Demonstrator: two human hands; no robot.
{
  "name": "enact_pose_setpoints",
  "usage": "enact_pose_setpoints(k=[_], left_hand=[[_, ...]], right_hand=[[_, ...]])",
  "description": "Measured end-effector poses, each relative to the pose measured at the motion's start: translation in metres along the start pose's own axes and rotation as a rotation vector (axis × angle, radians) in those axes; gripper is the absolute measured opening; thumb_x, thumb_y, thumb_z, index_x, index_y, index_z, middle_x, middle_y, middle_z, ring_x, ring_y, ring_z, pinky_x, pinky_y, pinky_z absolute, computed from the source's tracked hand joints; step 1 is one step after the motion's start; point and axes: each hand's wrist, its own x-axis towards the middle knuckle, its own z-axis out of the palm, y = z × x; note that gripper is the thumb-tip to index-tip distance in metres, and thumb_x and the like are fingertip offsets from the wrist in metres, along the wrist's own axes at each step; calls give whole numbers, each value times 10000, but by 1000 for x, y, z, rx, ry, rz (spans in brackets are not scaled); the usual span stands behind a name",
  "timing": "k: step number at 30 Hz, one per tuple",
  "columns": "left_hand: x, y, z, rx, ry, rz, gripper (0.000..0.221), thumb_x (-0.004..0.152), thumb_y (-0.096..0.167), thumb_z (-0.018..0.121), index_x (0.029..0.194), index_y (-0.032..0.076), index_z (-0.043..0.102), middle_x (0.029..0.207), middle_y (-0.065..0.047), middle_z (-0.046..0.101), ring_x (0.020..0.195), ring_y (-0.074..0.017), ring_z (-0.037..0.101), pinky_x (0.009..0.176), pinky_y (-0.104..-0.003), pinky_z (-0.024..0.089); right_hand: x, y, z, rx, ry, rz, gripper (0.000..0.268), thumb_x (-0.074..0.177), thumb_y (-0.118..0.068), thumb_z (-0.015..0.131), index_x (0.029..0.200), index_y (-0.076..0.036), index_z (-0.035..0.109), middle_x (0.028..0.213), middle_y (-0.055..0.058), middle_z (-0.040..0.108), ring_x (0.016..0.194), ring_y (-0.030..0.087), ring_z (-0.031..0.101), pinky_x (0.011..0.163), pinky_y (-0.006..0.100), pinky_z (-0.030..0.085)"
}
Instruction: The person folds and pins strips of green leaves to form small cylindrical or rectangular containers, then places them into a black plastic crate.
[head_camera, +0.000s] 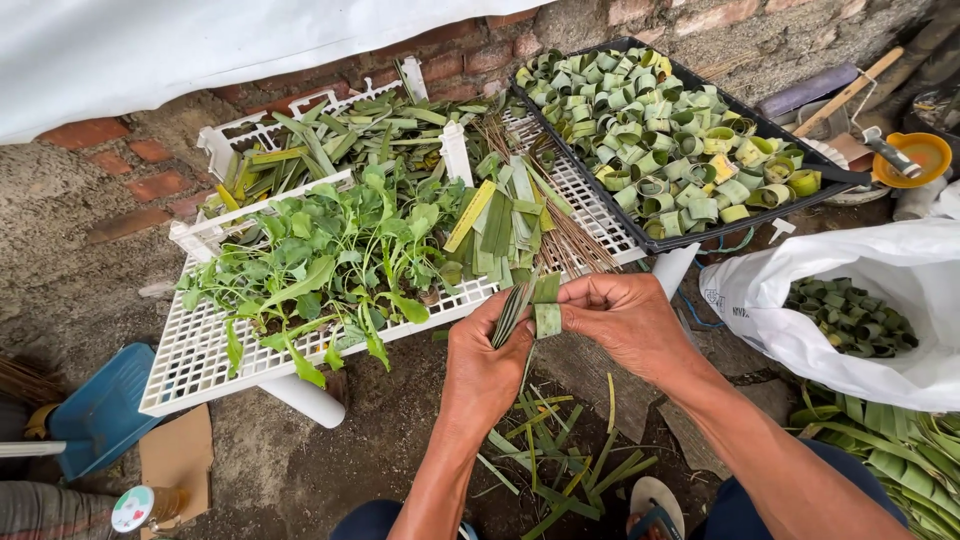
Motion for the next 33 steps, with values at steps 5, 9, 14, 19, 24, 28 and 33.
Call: enact_pose_setpoints(k=[5,9,14,19,24,28,33], left_hand=[[-5,-15,-1,-216,-1,-231,327,1027,212,603,1224,-26,708,697,-140,669,337,-45,353,408,-214,403],[-6,-10,-2,-383,72,-327,341,1023,325,669,1032,-12,719,505,-27,555,255,-25,375,304,-169,326],[-7,7,-5,-315,60,-331,265,882,106,787,1094,-31,707,1112,-208,707,365,6,435,345,-158,395],[-7,1,-2,-79,46,-312,355,856,9,802,1169,-60,650,1114,-229,590,720,-207,560,786,-376,512],[-3,-15,-11,-193,65,-147,137,852,41,846,925,-41,765,516,-49,579,347,-47,433,398,-207,379],[-5,-3,-17,-374,105,-221,123,850,9,821,897,-70,739,402,-78,488,229,-92,367,309,-226,310],[-6,1,-20,-492,60,-425,124,842,68,832,901,40,727,403,21,464,275,-74,280,309,-248,205]], right_hand=[[-7,-17,-5,-153,-9,-126,150,863,-73,824,1004,-25,836,766,146,819,655,106,689,611,265,563],[-13,-48,8,-321,-67,-296,159,892,40,726,1028,10,802,867,232,799,697,284,765,699,391,629],[-12,-42,8,-368,-59,-293,159,879,21,759,1024,-16,815,799,183,790,553,218,683,529,299,527],[-6,-35,8,-345,-47,-343,114,878,-14,783,983,-38,821,768,156,781,490,127,557,476,246,428],[-6,-50,16,-306,-68,-284,152,847,-9,783,990,-45,822,756,114,784,455,59,437,419,219,352],[1,-37,10,-204,-107,-221,209,871,1,748,1068,-23,813,874,139,808,512,52,463,438,249,376],[6,-22,16,1,-250,-247,209,959,-70,665,1117,-4,784,1051,112,724,688,145,677,682,244,596]])
